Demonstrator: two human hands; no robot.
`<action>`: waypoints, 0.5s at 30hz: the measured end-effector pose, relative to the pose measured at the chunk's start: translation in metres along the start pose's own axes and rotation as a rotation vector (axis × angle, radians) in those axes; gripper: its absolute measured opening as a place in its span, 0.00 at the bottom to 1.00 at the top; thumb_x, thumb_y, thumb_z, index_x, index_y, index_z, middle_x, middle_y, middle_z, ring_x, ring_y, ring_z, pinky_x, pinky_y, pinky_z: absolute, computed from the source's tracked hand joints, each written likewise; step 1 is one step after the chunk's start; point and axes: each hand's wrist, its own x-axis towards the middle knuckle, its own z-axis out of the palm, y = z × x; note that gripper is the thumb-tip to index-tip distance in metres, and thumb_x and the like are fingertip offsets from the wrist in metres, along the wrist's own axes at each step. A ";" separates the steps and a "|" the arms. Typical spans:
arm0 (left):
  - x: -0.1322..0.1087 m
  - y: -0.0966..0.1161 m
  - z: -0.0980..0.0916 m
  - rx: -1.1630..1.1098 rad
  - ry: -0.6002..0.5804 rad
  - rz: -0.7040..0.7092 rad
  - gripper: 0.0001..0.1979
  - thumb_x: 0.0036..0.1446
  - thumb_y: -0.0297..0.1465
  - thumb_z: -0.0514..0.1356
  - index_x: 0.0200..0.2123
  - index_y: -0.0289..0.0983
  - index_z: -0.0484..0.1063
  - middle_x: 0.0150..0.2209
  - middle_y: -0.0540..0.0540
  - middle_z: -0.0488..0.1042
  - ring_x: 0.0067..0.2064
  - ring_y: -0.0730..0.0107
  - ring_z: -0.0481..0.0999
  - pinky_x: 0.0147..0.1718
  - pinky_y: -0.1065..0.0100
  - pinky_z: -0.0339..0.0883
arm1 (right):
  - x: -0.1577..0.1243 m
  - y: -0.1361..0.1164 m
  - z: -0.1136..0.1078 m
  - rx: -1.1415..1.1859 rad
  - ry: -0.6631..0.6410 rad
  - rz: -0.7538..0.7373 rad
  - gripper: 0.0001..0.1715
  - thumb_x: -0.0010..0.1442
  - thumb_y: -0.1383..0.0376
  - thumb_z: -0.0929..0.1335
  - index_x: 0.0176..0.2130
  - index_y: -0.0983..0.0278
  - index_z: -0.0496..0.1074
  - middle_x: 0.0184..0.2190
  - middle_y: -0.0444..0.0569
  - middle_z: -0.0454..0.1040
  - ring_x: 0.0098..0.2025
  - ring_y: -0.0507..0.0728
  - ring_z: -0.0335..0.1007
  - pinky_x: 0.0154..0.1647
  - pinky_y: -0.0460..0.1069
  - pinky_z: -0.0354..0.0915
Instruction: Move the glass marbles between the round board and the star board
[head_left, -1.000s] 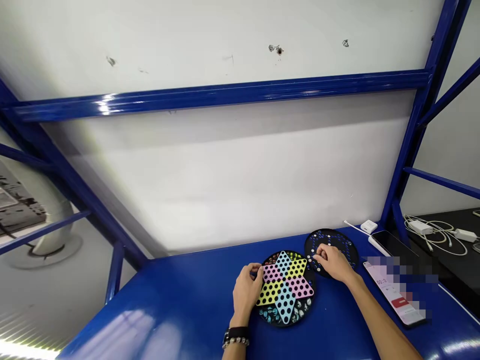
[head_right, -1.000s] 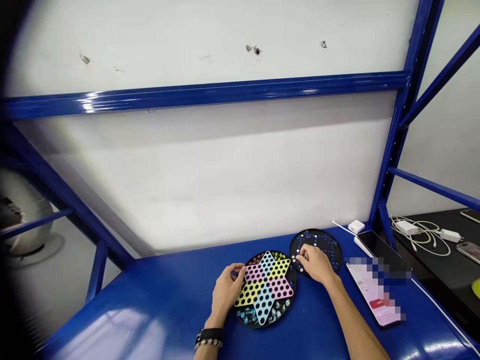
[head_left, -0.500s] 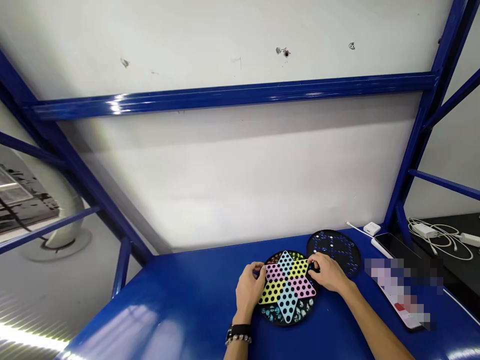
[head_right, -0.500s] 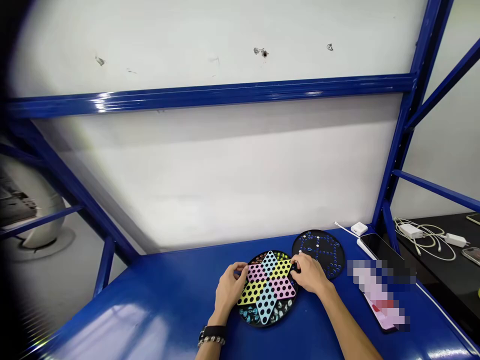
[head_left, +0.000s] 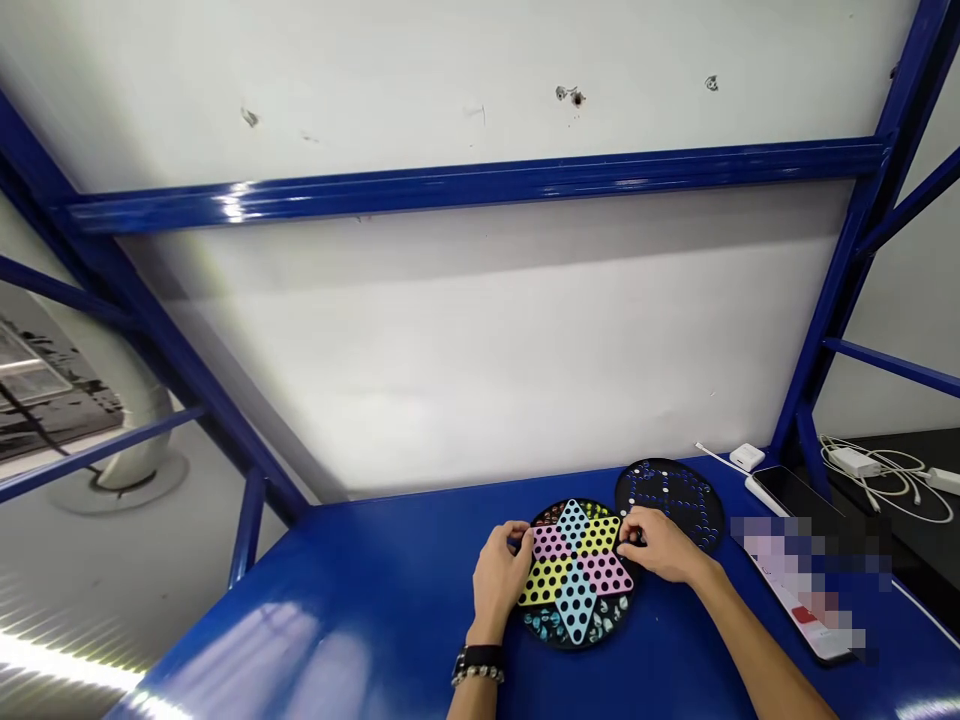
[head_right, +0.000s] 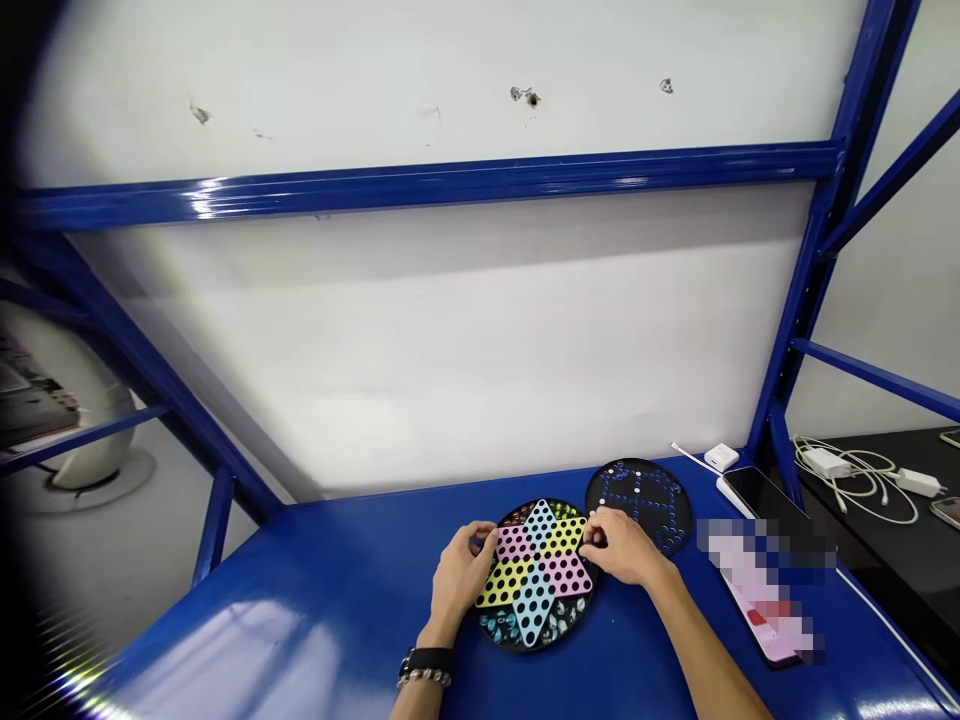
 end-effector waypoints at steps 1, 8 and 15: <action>0.000 0.000 0.000 -0.002 0.000 0.000 0.17 0.60 0.44 0.52 0.40 0.42 0.76 0.41 0.46 0.79 0.39 0.63 0.77 0.32 0.68 0.67 | -0.001 0.000 0.000 -0.013 -0.036 -0.011 0.05 0.55 0.65 0.67 0.30 0.62 0.73 0.33 0.46 0.72 0.36 0.54 0.68 0.38 0.47 0.62; 0.000 0.000 0.000 0.009 -0.008 -0.003 0.17 0.60 0.44 0.52 0.40 0.43 0.76 0.40 0.47 0.78 0.38 0.64 0.77 0.32 0.68 0.67 | -0.003 -0.001 -0.001 -0.109 -0.147 -0.073 0.09 0.54 0.69 0.66 0.30 0.60 0.77 0.36 0.45 0.72 0.38 0.54 0.68 0.40 0.47 0.60; 0.000 0.000 -0.001 0.010 -0.019 -0.014 0.18 0.60 0.45 0.51 0.41 0.42 0.75 0.40 0.45 0.78 0.39 0.62 0.77 0.31 0.68 0.67 | -0.001 -0.002 -0.002 -0.077 -0.103 -0.049 0.08 0.55 0.68 0.67 0.34 0.61 0.77 0.36 0.46 0.73 0.37 0.53 0.69 0.38 0.46 0.61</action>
